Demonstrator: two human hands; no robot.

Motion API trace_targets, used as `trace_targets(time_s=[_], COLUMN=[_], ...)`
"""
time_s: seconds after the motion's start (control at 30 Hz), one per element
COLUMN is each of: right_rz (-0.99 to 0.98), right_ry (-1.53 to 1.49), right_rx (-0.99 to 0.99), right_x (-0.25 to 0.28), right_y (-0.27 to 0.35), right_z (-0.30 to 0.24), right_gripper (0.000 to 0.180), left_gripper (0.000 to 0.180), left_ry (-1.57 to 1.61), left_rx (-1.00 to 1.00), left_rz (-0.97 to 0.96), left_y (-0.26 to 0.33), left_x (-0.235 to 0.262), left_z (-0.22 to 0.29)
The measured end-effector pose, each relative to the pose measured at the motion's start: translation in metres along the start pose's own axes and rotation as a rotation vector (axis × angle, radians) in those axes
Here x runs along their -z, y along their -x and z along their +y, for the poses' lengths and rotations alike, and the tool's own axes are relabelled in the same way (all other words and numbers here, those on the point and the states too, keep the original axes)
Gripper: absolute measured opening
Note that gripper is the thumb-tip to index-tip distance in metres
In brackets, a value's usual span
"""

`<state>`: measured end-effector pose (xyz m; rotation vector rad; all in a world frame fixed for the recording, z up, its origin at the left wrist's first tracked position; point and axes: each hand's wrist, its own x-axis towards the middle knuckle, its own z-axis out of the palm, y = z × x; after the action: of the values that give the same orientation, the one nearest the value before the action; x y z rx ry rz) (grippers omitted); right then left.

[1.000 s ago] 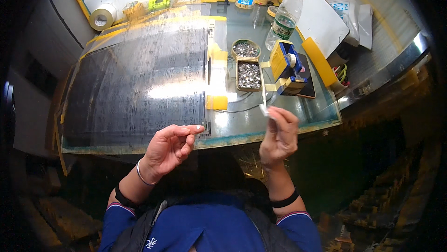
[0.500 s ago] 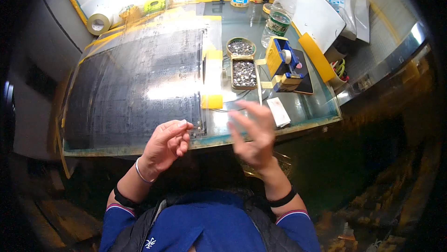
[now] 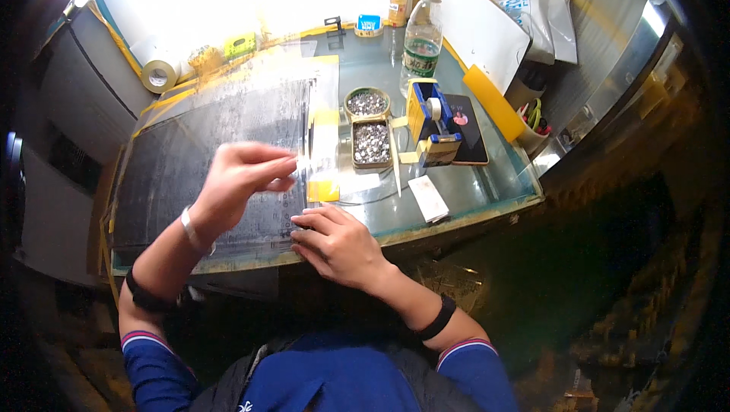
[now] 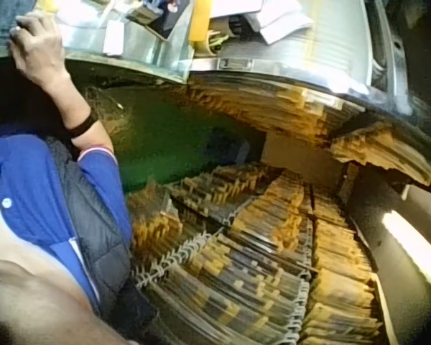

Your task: Placing small metal connectors onto a grid-like electronic sheet using a picking tool.

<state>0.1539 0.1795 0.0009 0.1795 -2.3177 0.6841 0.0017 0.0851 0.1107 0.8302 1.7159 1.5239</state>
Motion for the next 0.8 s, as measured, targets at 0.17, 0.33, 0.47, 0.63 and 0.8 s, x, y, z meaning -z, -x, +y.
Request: trace_targets(time_s=[0.17,0.33,0.47,0.63,0.8], right_rz=[0.011,-0.007,-0.018,-0.044,-0.058], right_ry=[-0.022,-0.039,-0.047,-0.045,-0.019], right_rx=[0.001,0.009,0.005,-0.048,-0.057], right_x=[0.000,0.002,0.000,0.001,0.001], right_y=[0.000,0.001,0.002,0.005,0.002], right_z=[0.001,0.002,0.004,0.005,-0.001], right_gripper=[0.017,0.019,0.019,0.017,0.016], left_gripper=[0.022,0.030,0.028,0.038,0.031], left_ry=[-0.387,-0.560,-0.710,-1.052,-0.977], left_rx=[-0.133,-0.265,-0.415,-0.511,-0.406], left_rz=[-0.094,-0.152,-0.087,-0.213,0.844], left_y=[-0.084,-0.112,-0.080,0.034,0.145], left_x=[-0.038,-0.060,-0.036,0.033,0.132], left_z=[-0.013,-0.031,-0.021,-0.003,-0.065])
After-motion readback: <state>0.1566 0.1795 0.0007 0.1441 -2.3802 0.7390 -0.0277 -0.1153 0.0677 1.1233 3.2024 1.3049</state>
